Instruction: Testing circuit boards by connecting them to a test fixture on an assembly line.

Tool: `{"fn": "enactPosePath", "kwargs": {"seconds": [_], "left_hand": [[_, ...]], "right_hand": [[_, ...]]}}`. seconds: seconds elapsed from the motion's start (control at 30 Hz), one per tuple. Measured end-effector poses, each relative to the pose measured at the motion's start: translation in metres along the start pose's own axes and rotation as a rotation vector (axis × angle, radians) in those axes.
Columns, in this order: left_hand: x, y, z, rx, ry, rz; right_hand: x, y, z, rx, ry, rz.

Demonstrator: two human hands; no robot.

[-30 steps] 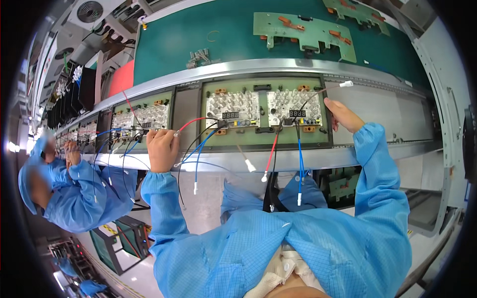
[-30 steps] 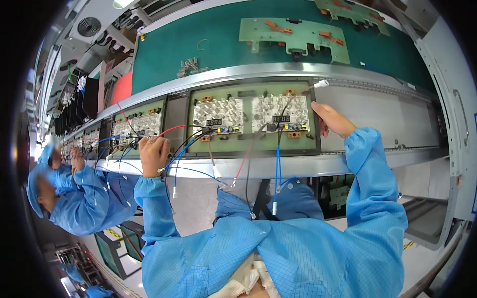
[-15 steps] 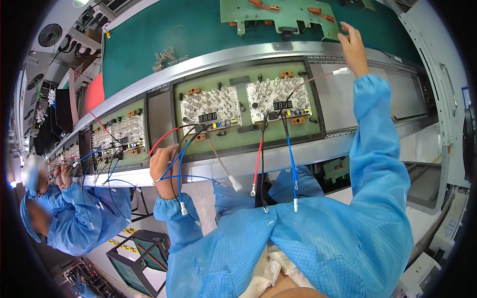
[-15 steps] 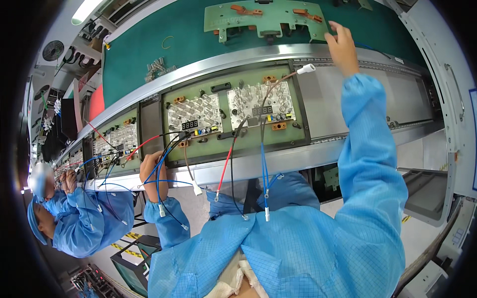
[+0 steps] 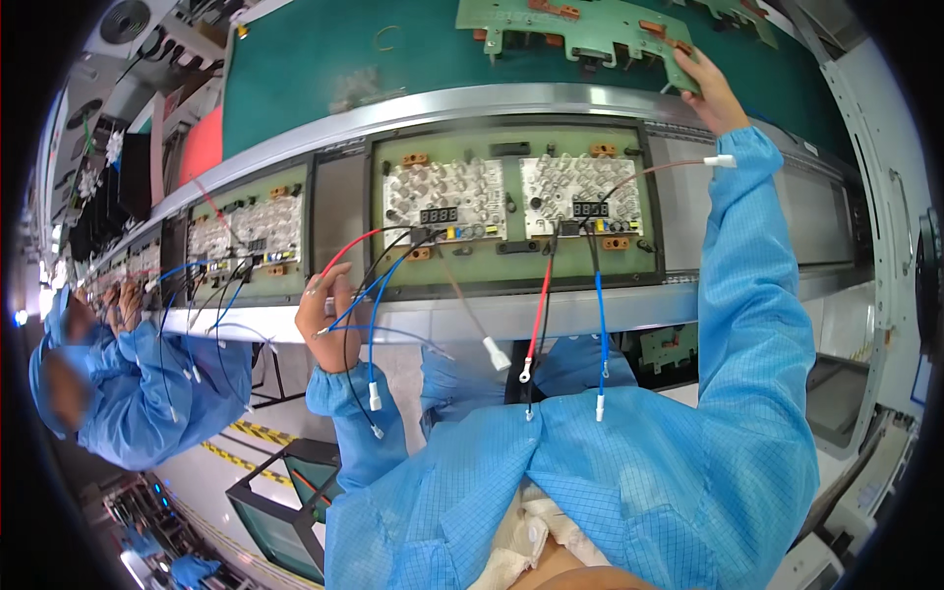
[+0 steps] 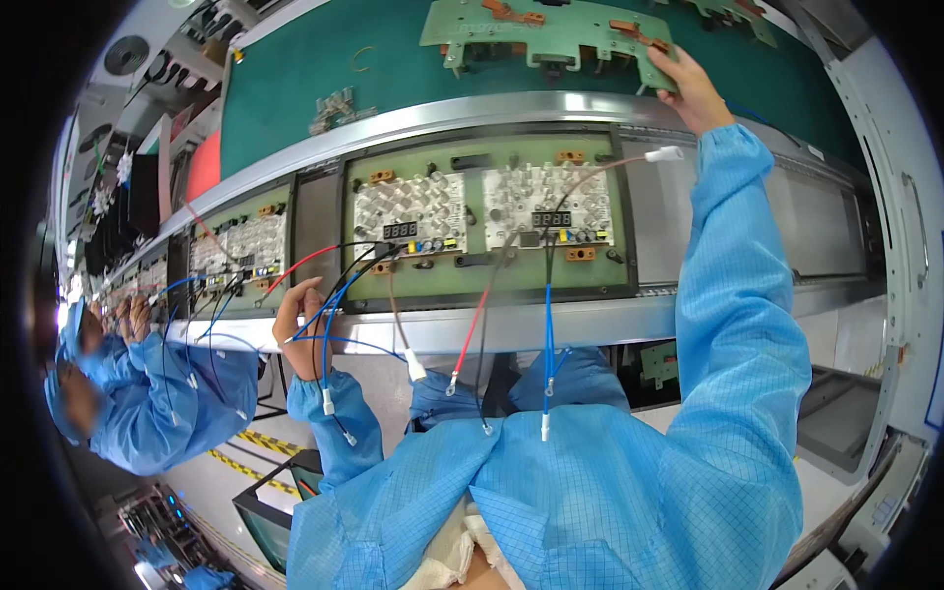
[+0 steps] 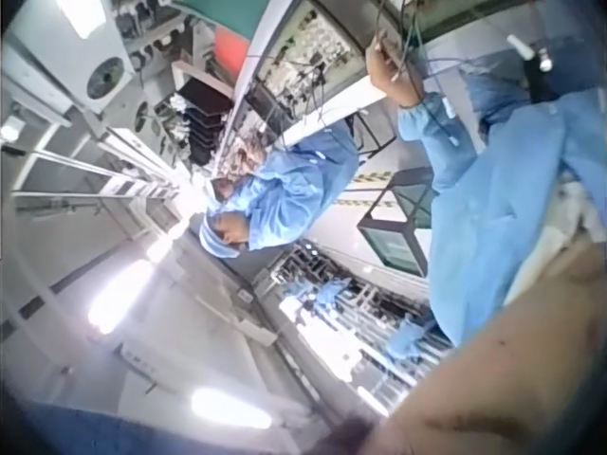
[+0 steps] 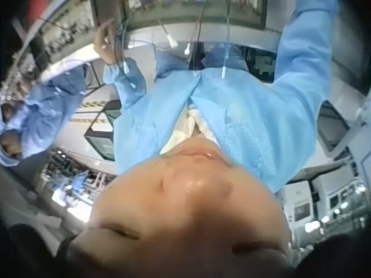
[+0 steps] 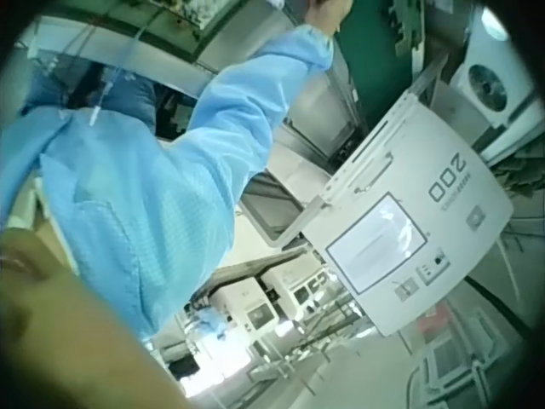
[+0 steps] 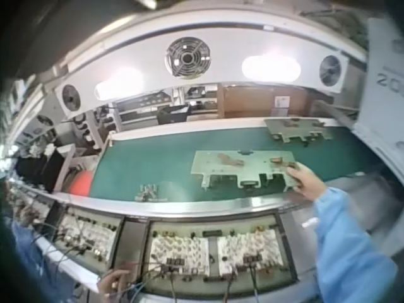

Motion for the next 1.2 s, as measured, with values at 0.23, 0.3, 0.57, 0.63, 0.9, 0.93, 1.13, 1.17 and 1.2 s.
{"fn": "enactPosePath", "kwargs": {"seconds": [0.23,0.3,0.57,0.63,0.9,0.93,1.13,1.17,1.2], "left_hand": [[-0.012,-0.004,-0.008,-0.144,0.018,0.015],[-0.018,-0.001,-0.013,-0.173,0.041,0.111],[-0.022,-0.017,-0.03,-0.431,0.089,0.17],[-0.024,-0.014,-0.032,-0.427,0.075,0.202],[-0.059,-0.005,-0.038,-0.607,0.158,0.307],[-0.065,-0.001,-0.041,-0.62,0.194,0.313],[-0.121,0.023,-0.064,-0.588,0.304,0.36],[-0.128,0.027,-0.072,-0.587,0.313,0.366],[-0.135,0.041,-0.086,-0.536,0.325,0.408]], "right_hand": [[-0.023,-0.072,0.041,-0.02,0.036,-0.136],[-0.029,-0.088,0.055,-0.077,0.042,-0.137],[-0.098,-0.16,0.069,0.094,0.079,-0.398],[-0.127,-0.172,0.064,0.255,0.045,-0.475],[-0.242,-0.198,0.082,0.63,-0.127,-0.617],[-0.254,-0.197,0.089,0.652,-0.156,-0.609],[-0.312,-0.178,0.121,0.632,-0.156,-0.588],[-0.319,-0.174,0.134,0.644,-0.129,-0.544],[-0.333,-0.168,0.137,0.581,0.121,-0.5]]}}
Point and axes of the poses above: each hand's wrist, its own x-axis towards the middle knuckle, its own z-axis out of the palm, y = z × x, the point moved 9 cm from there along x, towards the middle knuckle, and after that the axes turned 12 degrees about -y, right-handed, at the moved point
